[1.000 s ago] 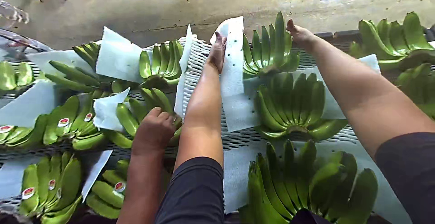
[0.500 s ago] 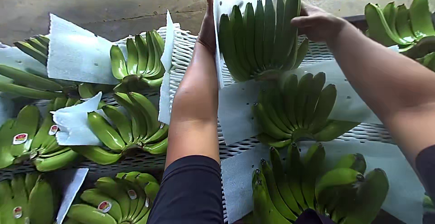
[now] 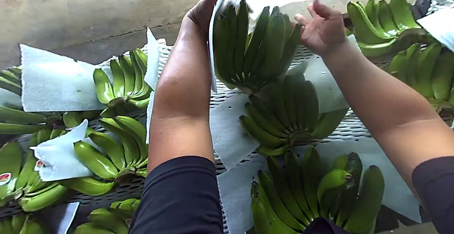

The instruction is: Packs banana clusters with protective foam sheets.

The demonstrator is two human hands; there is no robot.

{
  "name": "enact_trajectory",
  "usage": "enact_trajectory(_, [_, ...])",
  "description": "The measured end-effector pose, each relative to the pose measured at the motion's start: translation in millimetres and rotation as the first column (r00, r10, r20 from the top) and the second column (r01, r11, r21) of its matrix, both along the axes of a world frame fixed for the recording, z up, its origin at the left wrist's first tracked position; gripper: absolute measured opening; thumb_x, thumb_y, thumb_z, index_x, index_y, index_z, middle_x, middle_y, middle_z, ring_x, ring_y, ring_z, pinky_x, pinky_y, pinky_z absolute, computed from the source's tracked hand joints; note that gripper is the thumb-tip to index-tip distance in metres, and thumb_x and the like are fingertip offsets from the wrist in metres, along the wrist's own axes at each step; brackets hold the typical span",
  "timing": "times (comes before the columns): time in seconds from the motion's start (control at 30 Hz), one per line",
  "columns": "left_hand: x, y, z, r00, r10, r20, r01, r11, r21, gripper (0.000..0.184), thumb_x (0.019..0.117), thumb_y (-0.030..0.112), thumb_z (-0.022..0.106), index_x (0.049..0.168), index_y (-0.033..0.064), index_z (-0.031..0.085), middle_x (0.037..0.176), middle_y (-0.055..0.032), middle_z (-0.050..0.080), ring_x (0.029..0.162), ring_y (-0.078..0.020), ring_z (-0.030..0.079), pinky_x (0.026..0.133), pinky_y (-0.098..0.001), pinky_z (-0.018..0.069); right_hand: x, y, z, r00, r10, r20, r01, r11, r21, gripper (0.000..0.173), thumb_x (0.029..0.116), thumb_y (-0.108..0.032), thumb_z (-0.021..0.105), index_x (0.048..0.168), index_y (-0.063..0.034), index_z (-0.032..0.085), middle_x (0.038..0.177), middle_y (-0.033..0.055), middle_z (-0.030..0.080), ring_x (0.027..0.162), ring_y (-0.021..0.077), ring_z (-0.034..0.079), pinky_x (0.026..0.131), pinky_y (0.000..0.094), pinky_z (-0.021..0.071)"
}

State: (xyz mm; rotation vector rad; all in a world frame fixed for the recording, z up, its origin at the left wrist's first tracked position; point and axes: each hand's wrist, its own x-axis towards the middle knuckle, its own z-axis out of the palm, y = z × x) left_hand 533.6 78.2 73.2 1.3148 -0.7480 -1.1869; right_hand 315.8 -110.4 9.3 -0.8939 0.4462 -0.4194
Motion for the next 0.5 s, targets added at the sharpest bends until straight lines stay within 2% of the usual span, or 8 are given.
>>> enact_trajectory(0.13, [2.2, 10.4, -5.0, 0.983, 0.174, 0.05, -0.175, 0.984, 0.013, 0.048, 0.1132, 0.029, 0.009, 0.106, 0.0135, 0.054, 0.083, 0.0033, 0.065, 0.078, 0.0018, 0.066, 0.073, -0.0149, 0.0559, 15.6, -9.2, -7.1, 0.988, 0.076, 0.136, -0.072, 0.997, -0.033, 0.076, 0.0935, -0.003, 0.04, 0.16, -0.0193, 0.007, 0.154, 0.0111, 0.042, 0.118, 0.0219, 0.063, 0.089, 0.0385, 0.0585])
enact_trajectory(0.2, [-10.9, 26.3, -0.2, 0.945, 0.321, 0.065, -0.322, 0.947, 0.001, 0.039, 0.1144, 0.023, 0.018, 0.112, 0.0097, 0.054, 0.089, 0.0009, 0.063, 0.083, 0.0015, 0.064, 0.077, -0.0145, 0.054, 16.9, -6.2, -8.1, 0.993, 0.051, 0.104, -0.047, 0.998, -0.036, 0.084, 0.0948, -0.006, 0.046, 0.162, -0.0251, 0.001, 0.148, 0.0107, 0.044, 0.112, 0.0218, 0.063, 0.086, 0.0382, 0.058])
enact_trajectory(0.27, [-37.4, 37.5, 12.0, 0.851, 0.507, 0.134, -0.507, 0.861, -0.034, 0.028, 0.1117, 0.018, 0.033, 0.118, 0.0043, 0.057, 0.095, 0.001, 0.063, 0.087, 0.0052, 0.064, 0.078, -0.0113, 0.0531, 22.4, 5.2, -0.7, 0.998, -0.024, -0.064, 0.032, 0.992, 0.123, 0.048, 0.103, -0.025, 0.046, 0.148, -0.0166, 0.031, 0.121, 0.0095, 0.058, 0.092, 0.0189, 0.066, 0.078, 0.0352, 0.0581])
enact_trajectory(0.3, [-28.1, 42.8, -0.8, 0.881, 0.46, 0.111, -0.444, 0.884, -0.144, 0.031, 0.1115, 0.013, 0.032, 0.13, -0.0012, 0.053, 0.109, -0.0033, 0.064, 0.099, 0.0022, 0.063, 0.087, -0.0133, 0.0515, 26.8, 7.9, 2.0, 0.99, 0.007, -0.139, 0.021, 0.98, 0.198, 0.04, 0.1027, -0.035, 0.044, 0.135, -0.0113, 0.042, 0.108, 0.0095, 0.064, 0.086, 0.0179, 0.067, 0.076, 0.0344, 0.0584])
enact_trajectory(0.33, [5.5, 49.7, -28.8, 0.961, 0.244, 0.129, -0.196, 0.933, -0.303, 0.042, 0.1127, 0.011, 0.026, 0.149, -0.0066, 0.035, 0.136, -0.0108, 0.056, 0.123, -0.004, 0.057, 0.103, -0.018, 0.0461, 29.8, 7.3, 2.3, 0.982, 0.081, -0.173, -0.039, 0.971, 0.235, 0.041, 0.1021, -0.038, 0.042, 0.13, -0.0079, 0.048, 0.104, 0.0101, 0.068, 0.086, 0.0177, 0.069, 0.078, 0.0349, 0.0589])
enact_trajectory(0.37, [31.4, 47.8, -45.8, 0.98, 0.149, 0.129, -0.098, 0.937, -0.335, 0.046, 0.1132, 0.015, 0.026, 0.154, -0.0042, 0.03, 0.145, -0.0123, 0.052, 0.13, -0.0075, 0.054, 0.108, -0.0215, 0.0446, 34.6, 6.0, 3.6, 0.968, 0.142, -0.206, -0.093, 0.969, 0.228, 0.036, 0.1015, -0.036, 0.041, 0.121, -0.0078, 0.052, 0.097, 0.009, 0.07, 0.083, 0.0165, 0.07, 0.075, 0.0344, 0.0591])
enact_trajectory(0.43, [50.8, 40.9, -52.0, 0.989, 0.146, -0.018, -0.147, 0.974, -0.172, 0.041, 0.1137, 0.03, 0.03, 0.144, 0.0085, 0.048, 0.13, -0.0039, 0.063, 0.117, -0.0061, 0.062, 0.099, -0.0234, 0.0519, 41.7, 13.7, 12.4, 0.944, 0.154, -0.292, -0.106, 0.979, 0.172, 0.017, 0.1019, -0.02, 0.041, 0.107, -0.0087, 0.054, 0.083, 0.0061, 0.068, 0.071, 0.0134, 0.068, 0.066, 0.0298, 0.0585])
enact_trajectory(0.5, [60.5, 17.9, -42.3, 0.987, 0.095, -0.131, -0.084, 0.992, 0.09, 0.056, 0.1095, 0.054, 0.02, 0.122, 0.0175, 0.061, 0.1, 0.0006, 0.071, 0.092, -0.0059, 0.07, 0.078, -0.0261, 0.0605, 46.9, 24.1, 22.6, 0.938, 0.157, -0.309, -0.159, 0.987, 0.018, 0.022, 0.1034, -0.006, 0.039, 0.122, -0.0115, 0.049, 0.091, 0.0039, 0.066, 0.071, 0.0098, 0.066, 0.067, 0.0252, 0.0576])
